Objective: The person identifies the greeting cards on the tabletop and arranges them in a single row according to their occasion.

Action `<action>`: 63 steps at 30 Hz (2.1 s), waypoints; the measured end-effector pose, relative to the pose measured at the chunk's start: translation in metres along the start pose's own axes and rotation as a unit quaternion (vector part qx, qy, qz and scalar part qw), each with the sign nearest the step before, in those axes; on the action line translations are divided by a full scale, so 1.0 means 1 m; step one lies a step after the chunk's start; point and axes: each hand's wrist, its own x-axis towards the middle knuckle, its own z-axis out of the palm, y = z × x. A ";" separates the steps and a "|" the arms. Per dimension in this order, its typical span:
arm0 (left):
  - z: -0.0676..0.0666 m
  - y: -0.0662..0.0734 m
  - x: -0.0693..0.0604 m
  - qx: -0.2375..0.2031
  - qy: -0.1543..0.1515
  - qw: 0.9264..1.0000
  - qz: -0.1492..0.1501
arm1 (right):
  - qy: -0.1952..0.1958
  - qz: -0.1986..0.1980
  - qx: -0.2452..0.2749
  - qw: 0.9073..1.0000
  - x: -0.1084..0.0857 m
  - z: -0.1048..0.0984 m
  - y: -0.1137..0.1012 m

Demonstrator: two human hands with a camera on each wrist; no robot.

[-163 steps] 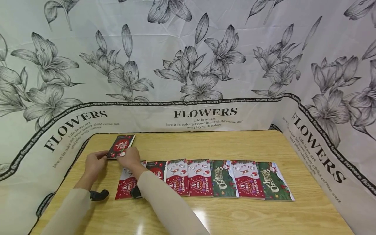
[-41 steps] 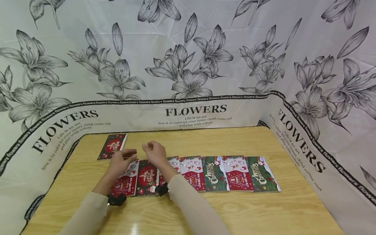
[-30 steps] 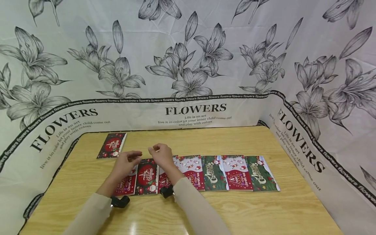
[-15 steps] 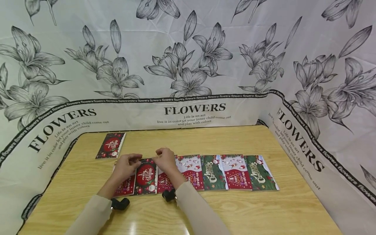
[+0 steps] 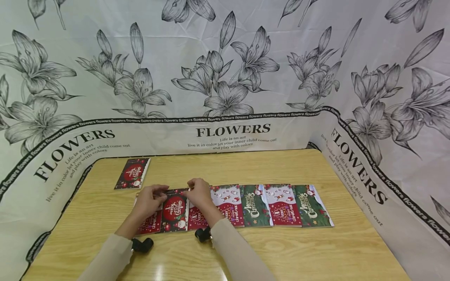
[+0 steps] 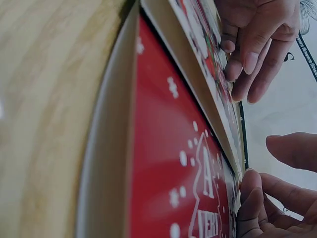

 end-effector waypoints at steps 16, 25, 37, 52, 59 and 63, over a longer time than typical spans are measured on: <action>-0.007 -0.002 0.000 0.010 -0.004 1.000 -0.012 | 0.009 0.001 -0.006 1.000 0.001 0.005 0.005; -0.005 -0.002 0.002 0.022 0.001 1.000 0.000 | 0.009 0.000 -0.009 1.000 0.000 0.005 0.005; -0.003 -0.007 0.002 0.034 0.008 0.999 -0.003 | 0.023 -0.002 -0.012 1.000 -0.002 0.005 0.005; -0.004 -0.006 0.001 0.032 0.011 0.999 0.002 | 0.024 -0.004 -0.035 0.999 -0.002 0.007 0.002; -0.003 -0.005 0.001 0.037 0.021 0.999 0.009 | 0.030 -0.010 -0.030 0.999 -0.004 0.007 0.002; -0.002 -0.005 0.000 0.035 0.031 0.999 0.010 | 0.034 -0.010 -0.033 0.999 -0.004 0.007 0.003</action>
